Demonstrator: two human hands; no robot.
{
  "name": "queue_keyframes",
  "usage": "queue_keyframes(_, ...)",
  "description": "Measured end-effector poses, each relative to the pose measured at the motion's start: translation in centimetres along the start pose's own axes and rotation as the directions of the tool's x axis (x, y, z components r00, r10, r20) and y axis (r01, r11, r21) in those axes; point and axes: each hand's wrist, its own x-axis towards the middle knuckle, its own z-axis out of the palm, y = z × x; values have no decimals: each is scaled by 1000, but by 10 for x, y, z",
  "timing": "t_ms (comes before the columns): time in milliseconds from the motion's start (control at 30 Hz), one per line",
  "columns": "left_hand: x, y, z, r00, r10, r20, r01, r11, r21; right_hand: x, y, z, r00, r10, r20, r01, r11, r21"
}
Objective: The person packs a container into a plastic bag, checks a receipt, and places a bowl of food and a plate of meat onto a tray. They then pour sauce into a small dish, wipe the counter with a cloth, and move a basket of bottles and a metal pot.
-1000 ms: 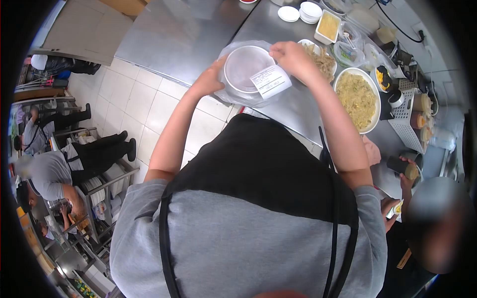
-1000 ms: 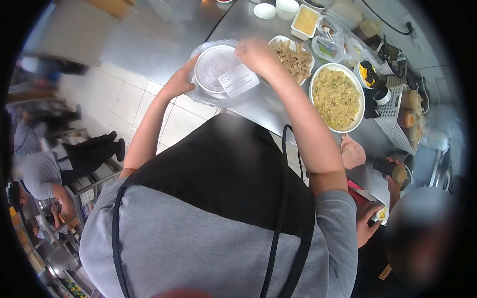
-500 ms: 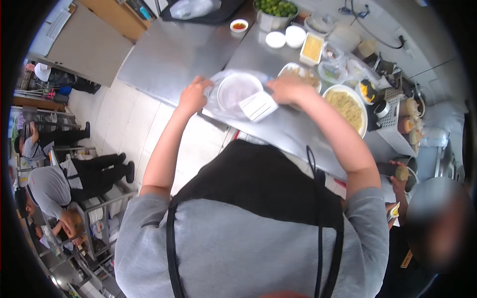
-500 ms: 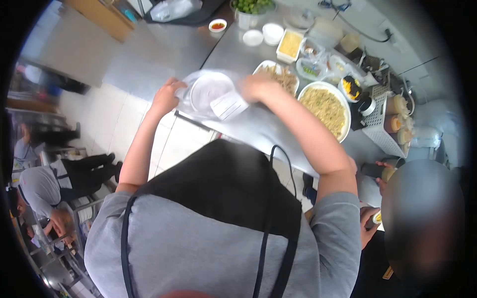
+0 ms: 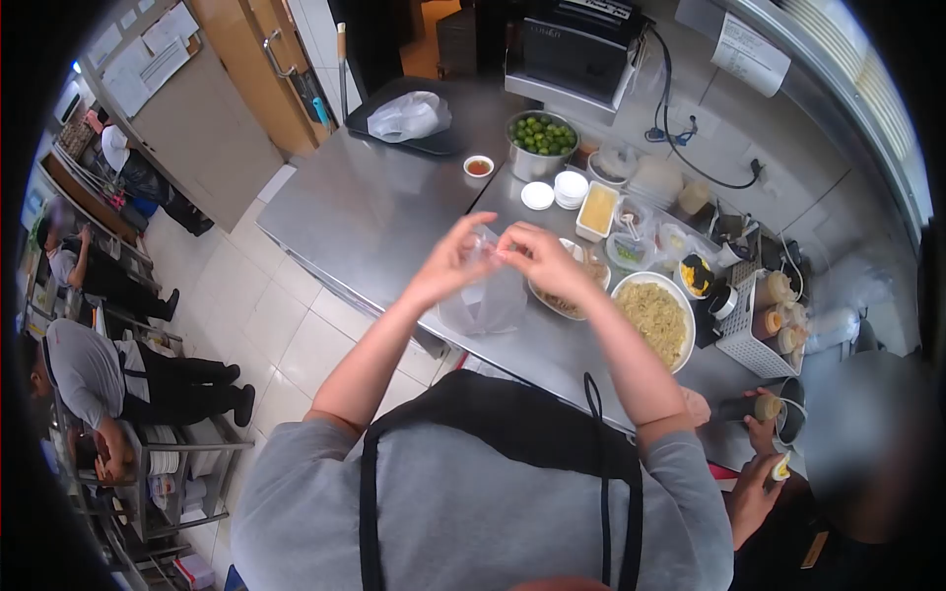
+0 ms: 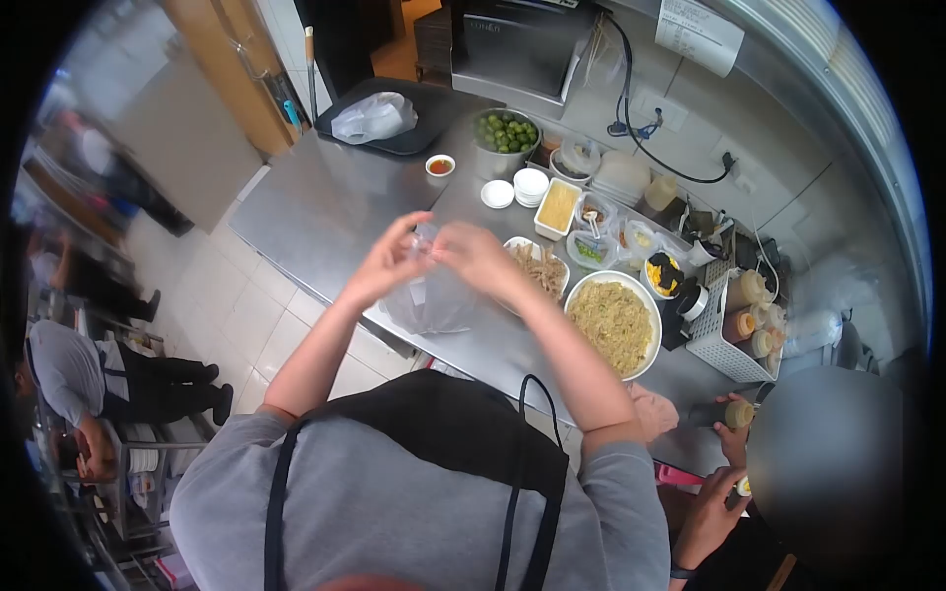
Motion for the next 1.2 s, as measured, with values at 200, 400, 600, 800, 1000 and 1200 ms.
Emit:
queue_keyframes(200,-2,10,9,985,171,-31,-126,828,547,-3,-29,9,991,-90,-102,80,992,-98)
queue_keyframes(400,7,60,-69,964,151,-220,-8,841,541,-22,-31,-26,948,47,-315,-49,999,3)
queue_keyframes(600,54,124,-154,909,241,-341,-91,912,401,-71,0,-49,891,218,-399,-243,970,-14)
queue_keyframes(800,175,139,-291,797,314,-516,5,851,526,-118,36,-49,744,401,-535,-411,905,107)
queue_keyframes(1000,299,138,-420,650,485,-585,29,753,657,-148,51,-38,538,480,-693,-592,800,95)
queue_keyframes(1200,420,8,-531,657,336,-675,550,399,734,-149,51,-12,387,492,-780,-708,700,90)
